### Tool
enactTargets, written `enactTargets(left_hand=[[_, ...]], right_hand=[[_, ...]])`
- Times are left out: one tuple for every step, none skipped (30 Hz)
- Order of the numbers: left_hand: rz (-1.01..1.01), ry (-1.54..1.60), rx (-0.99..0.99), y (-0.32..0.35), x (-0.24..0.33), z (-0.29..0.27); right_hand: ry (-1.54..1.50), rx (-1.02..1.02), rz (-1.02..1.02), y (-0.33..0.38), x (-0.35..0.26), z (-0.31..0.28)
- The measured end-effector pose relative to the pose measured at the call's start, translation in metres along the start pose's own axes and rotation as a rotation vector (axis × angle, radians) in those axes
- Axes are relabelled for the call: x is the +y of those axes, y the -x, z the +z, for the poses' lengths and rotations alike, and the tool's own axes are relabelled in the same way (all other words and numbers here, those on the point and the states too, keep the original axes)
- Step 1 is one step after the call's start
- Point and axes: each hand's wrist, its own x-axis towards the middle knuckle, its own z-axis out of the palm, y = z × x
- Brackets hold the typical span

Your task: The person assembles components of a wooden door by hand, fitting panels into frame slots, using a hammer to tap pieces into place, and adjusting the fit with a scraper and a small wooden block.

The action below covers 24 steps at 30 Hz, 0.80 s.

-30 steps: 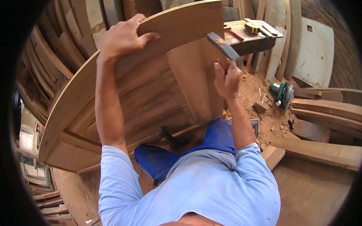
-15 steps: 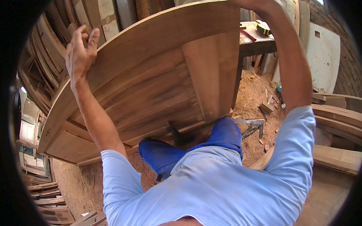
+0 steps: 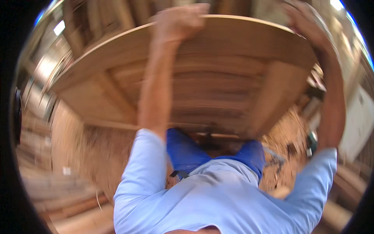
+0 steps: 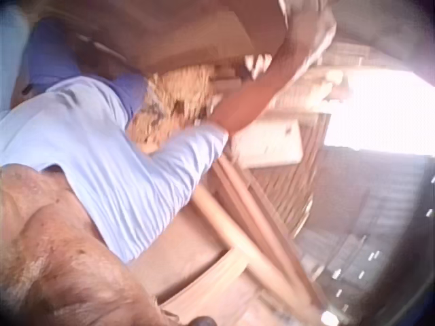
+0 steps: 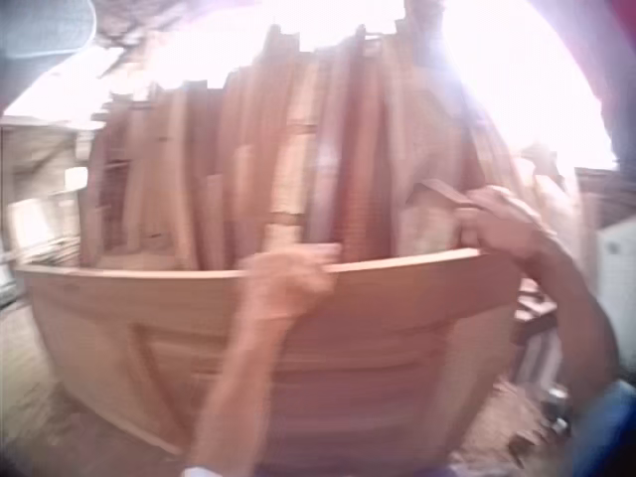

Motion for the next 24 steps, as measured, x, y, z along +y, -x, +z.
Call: enactTargets(left_hand=[[0.098, 0.083, -0.030, -0.004, 0.004, 0.000], [0.100, 0.236, -0.055, -0.013, 0.010, 0.020], [0.009, 0.199, -0.282, -0.007, 0.033, -0.023], [0.088, 0.172, -0.172, -0.011, 0.017, -0.010], [-0.034, 0.174, -0.180, 0.001, 0.012, -0.021], [-0.009, 0.218, -0.128, 0.001, 0.006, -0.023], [-0.004, 0.227, -0.133, 0.003, 0.002, -0.022], [-0.007, 0.221, -0.144, 0.006, -0.002, -0.024], [-0.004, 0.223, -0.157, 0.006, -0.004, -0.023], [0.016, 0.230, -0.158, 0.007, -0.005, -0.023], [0.039, 0.242, -0.160, 0.007, -0.004, -0.022], [0.061, 0.252, -0.169, 0.008, -0.006, -0.020], [0.055, 0.246, -0.170, 0.008, -0.007, -0.016], [0.059, 0.254, -0.166, 0.005, -0.003, -0.011], [0.069, 0.257, -0.167, 0.002, 0.000, -0.012], [0.066, 0.255, -0.154, 0.002, -0.001, -0.011], [0.077, 0.264, -0.144, -0.001, 0.003, -0.012], [0.091, 0.263, -0.149, 0.001, 0.004, -0.013], [0.065, 0.246, -0.133, 0.002, 0.003, -0.014], [0.046, 0.224, -0.133, 0.005, -0.001, -0.014], [0.036, 0.200, -0.131, 0.005, -0.003, -0.015], [0.068, 0.172, -0.093, 0.003, 0.001, -0.014], [0.046, 0.101, -0.052, 0.003, 0.003, -0.015], [0.129, 0.057, 0.155, 0.004, -0.010, 0.005]], right_hand=[[-0.151, 0.031, -0.082, -0.012, 0.032, 0.004], [-0.120, 0.089, -0.006, -0.018, 0.043, 0.001], [-0.101, 0.148, 0.082, -0.022, 0.066, 0.000], [-0.038, 0.083, 0.044, -0.034, 0.065, -0.001], [-0.044, 0.045, 0.022, -0.040, 0.077, 0.022], [-0.020, 0.041, -0.016, -0.042, 0.067, 0.020], [-0.010, 0.033, -0.047, -0.042, 0.067, 0.023], [-0.009, 0.020, -0.070, -0.041, 0.068, 0.028], [-0.001, 0.014, -0.089, -0.040, 0.071, 0.029], [0.003, 0.012, -0.103, -0.039, 0.074, 0.027], [0.009, 0.012, -0.115, -0.038, 0.077, 0.024], [0.013, 0.012, -0.129, -0.036, 0.079, 0.023], [0.023, 0.012, -0.150, -0.036, 0.082, 0.024], [0.044, 0.019, -0.176, -0.035, 0.084, 0.018], [0.057, 0.026, -0.222, -0.037, 0.094, 0.015], [0.070, 0.036, -0.314, -0.041, 0.105, 0.016], [0.092, 0.053, -0.403, -0.044, 0.117, 0.009], [0.100, 0.069, -0.476, -0.035, 0.116, 0.013], [-0.176, -0.061, 0.017, -0.040, 0.108, 0.009], [-0.101, -0.027, -0.028, -0.033, 0.090, 0.019], [-0.026, 0.013, -0.068, -0.032, 0.084, 0.026], [-0.132, 0.087, -0.093, -0.034, 0.097, 0.027], [-0.242, 0.162, -0.115, -0.034, 0.114, 0.034], [-0.183, 0.164, -0.203, -0.038, 0.127, 0.052]])
